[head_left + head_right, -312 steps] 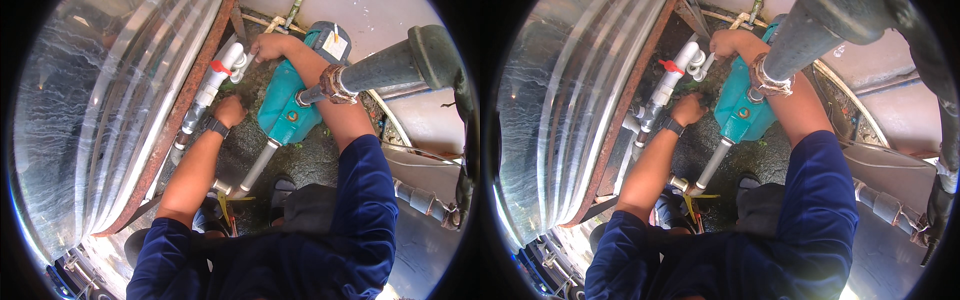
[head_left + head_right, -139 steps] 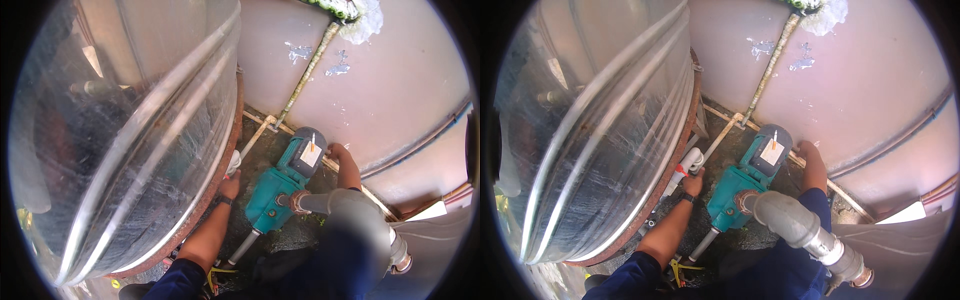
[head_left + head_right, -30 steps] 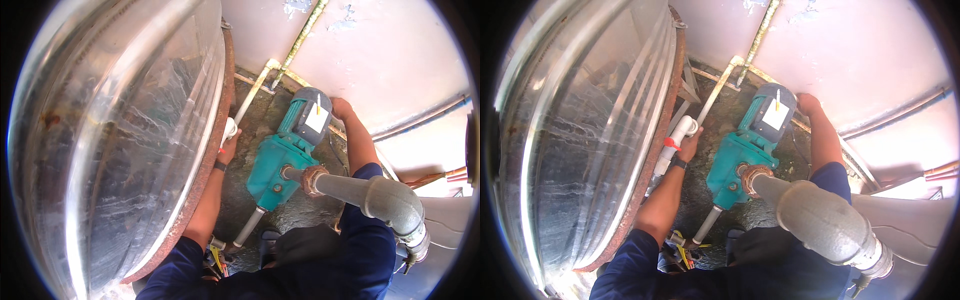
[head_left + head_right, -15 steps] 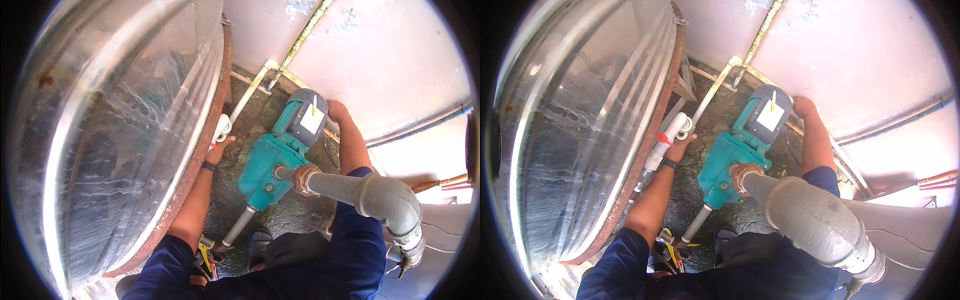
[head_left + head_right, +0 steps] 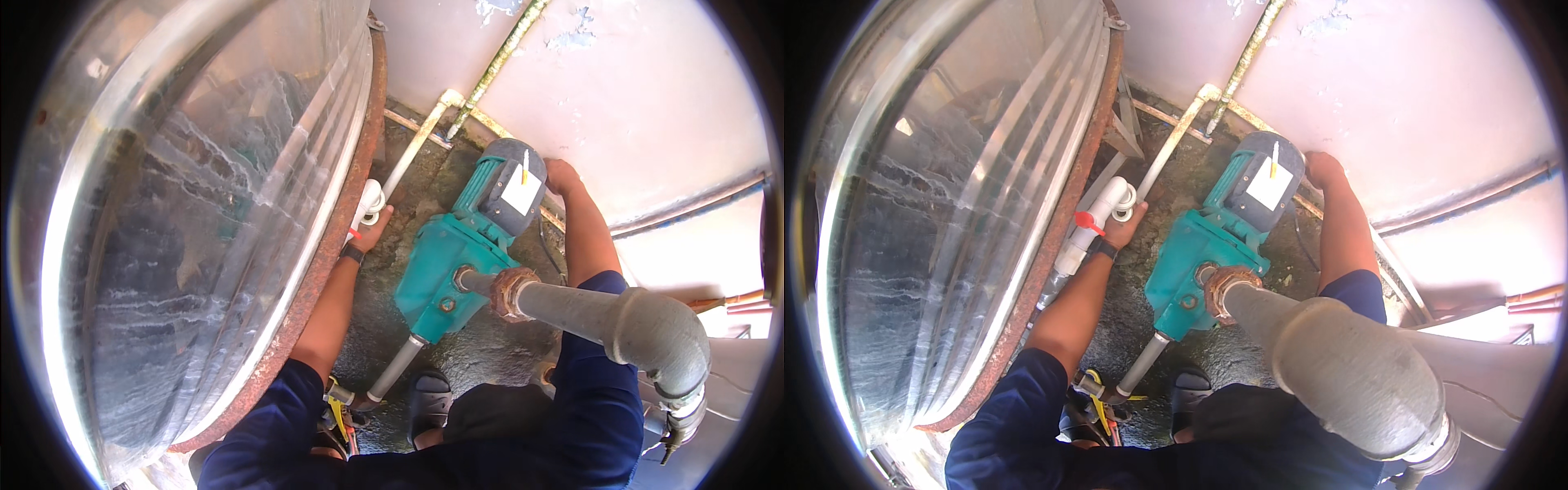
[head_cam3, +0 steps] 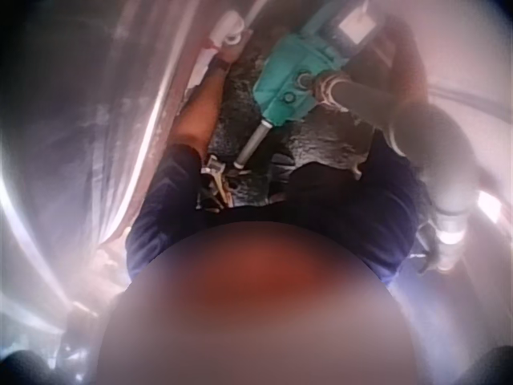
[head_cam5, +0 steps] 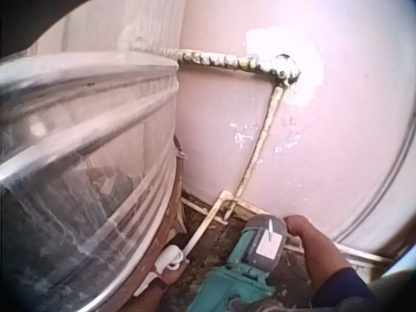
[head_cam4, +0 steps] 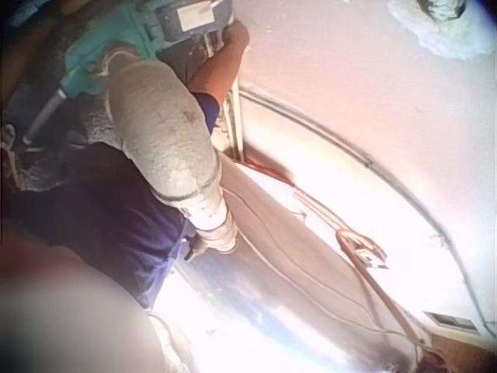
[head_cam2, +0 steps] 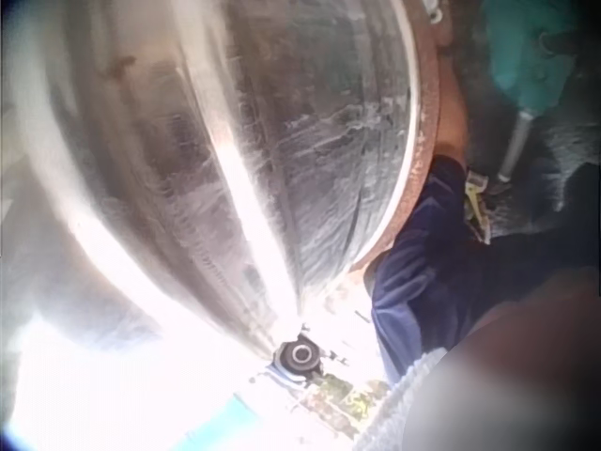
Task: The person is working on a plumbing system, using a wrench to tighten or loosen a valve on a pipe connected to a water tank. They adjust the valve multiple times and check the connections.
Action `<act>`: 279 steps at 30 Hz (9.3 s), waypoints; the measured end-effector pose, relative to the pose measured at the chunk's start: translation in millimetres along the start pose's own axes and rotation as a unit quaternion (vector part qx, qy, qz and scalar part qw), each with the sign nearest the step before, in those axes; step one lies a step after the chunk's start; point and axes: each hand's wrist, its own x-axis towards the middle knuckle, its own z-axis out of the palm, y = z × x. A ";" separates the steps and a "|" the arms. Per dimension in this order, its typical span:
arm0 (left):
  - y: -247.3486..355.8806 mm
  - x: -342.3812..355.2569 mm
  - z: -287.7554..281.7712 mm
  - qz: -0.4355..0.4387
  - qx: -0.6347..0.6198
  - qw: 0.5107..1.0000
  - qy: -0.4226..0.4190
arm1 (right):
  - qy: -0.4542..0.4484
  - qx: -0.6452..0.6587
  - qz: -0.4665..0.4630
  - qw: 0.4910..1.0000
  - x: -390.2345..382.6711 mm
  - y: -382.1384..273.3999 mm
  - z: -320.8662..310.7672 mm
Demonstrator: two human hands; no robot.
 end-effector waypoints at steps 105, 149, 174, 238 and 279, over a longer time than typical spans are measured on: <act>-76.6 24.7 23.7 0.056 -0.006 0.997 0.058 | -0.035 0.290 -0.414 0.862 -46.0 -337.9 -79.4; -46.6 -0.1 2.9 0.038 0.055 0.997 0.048 | -0.049 0.292 -0.424 0.856 -46.1 -336.0 -73.1; 0.3 0.6 -12.3 0.003 0.103 0.994 0.033 | -0.051 0.285 -0.442 0.849 -42.6 -333.7 -78.0; 12.0 12.7 -4.7 -0.040 0.101 0.993 0.055 | -0.041 0.329 -0.456 0.826 -44.1 -332.4 -89.2; 21.0 7.2 -14.5 -0.094 0.099 0.990 -0.033 | -0.040 0.253 -0.428 0.867 -40.8 -336.9 -70.3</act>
